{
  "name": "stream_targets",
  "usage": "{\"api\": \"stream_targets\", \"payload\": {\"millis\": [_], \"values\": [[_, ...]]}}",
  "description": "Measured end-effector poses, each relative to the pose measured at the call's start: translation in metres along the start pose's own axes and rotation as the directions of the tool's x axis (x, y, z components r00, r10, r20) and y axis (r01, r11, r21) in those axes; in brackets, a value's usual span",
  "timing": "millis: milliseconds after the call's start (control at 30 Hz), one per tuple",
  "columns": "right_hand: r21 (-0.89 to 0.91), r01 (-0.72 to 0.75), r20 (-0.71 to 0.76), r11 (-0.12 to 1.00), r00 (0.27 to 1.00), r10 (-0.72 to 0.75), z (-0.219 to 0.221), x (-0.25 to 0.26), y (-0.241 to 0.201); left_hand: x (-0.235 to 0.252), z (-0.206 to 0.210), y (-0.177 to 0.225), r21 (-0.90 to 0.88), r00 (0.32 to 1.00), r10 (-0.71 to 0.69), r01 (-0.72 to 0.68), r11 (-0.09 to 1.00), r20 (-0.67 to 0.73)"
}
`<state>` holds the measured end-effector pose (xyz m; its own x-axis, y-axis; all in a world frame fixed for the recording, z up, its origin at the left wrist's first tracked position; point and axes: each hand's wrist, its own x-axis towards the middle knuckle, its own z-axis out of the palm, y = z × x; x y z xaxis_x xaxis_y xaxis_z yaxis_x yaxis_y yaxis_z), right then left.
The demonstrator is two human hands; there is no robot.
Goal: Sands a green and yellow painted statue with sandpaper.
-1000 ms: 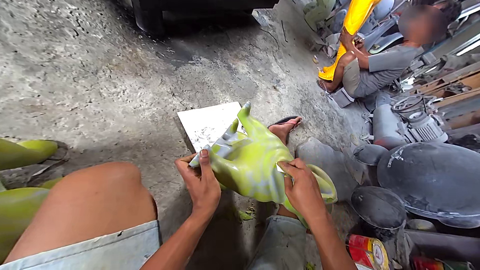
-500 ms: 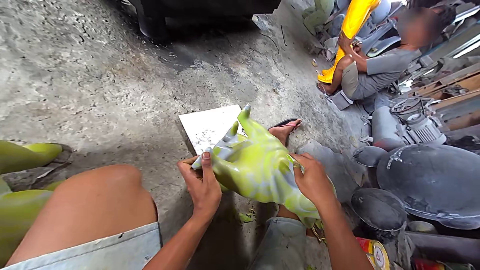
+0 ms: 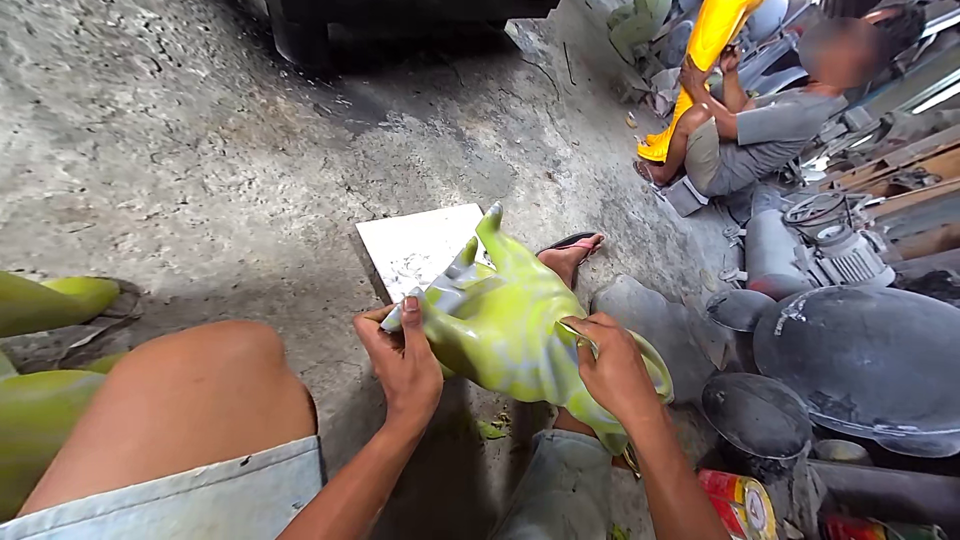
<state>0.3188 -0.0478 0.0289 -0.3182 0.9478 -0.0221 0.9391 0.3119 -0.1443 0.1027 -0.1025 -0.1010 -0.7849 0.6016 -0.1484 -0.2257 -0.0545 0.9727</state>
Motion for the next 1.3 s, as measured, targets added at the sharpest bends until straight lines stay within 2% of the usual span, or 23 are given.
{"api": "stream_targets", "payload": {"millis": [200,333,433,533,633,733,833,967,1067,1300], "values": [[-0.067,-0.014,0.004,0.998,1.0,0.014,0.007,-0.017,-0.02,0.0,-0.002,0.0,0.016,1.0,-0.006,0.005,1.0,0.014],[-0.084,0.028,-0.008,0.996,1.0,-0.029,0.014,-0.027,-0.018,0.0,-0.002,-0.001,0.001,1.0,0.004,-0.004,1.0,0.009],[-0.003,0.097,0.004,0.995,0.995,-0.097,0.01,-0.028,-0.01,0.001,-0.002,-0.001,-0.001,1.0,0.004,-0.004,1.0,0.014],[0.154,0.126,-0.061,0.98,0.991,-0.118,0.0,-0.021,-0.002,0.003,-0.001,0.002,0.021,1.0,-0.015,0.014,1.0,0.021],[0.168,0.091,-0.108,0.982,0.991,-0.073,-0.014,-0.008,0.0,0.005,0.0,0.003,0.045,0.999,-0.022,0.021,0.999,0.035],[0.126,0.201,-0.086,0.971,0.978,-0.191,-0.027,0.01,0.006,0.008,0.001,0.003,0.066,0.998,-0.024,0.02,0.998,0.053],[0.097,0.384,0.022,0.918,0.922,-0.387,-0.038,0.034,0.018,0.01,0.003,0.003,0.095,0.998,-0.035,0.029,0.995,0.06],[0.12,0.55,0.213,0.827,0.799,-0.563,-0.045,0.067,0.032,0.014,0.006,0.005,0.132,0.996,-0.045,0.034,0.991,0.08],[0.104,0.624,0.319,0.774,0.717,-0.621,-0.044,0.084,0.037,0.021,0.01,0.003,0.12,0.998,-0.017,0.01,0.993,0.059],[0.068,0.743,0.429,0.666,0.581,-0.692,-0.04,0.092,0.038,0.02,0.009,0.002,0.117,0.999,-0.02,0.014,0.993,0.05]]}}
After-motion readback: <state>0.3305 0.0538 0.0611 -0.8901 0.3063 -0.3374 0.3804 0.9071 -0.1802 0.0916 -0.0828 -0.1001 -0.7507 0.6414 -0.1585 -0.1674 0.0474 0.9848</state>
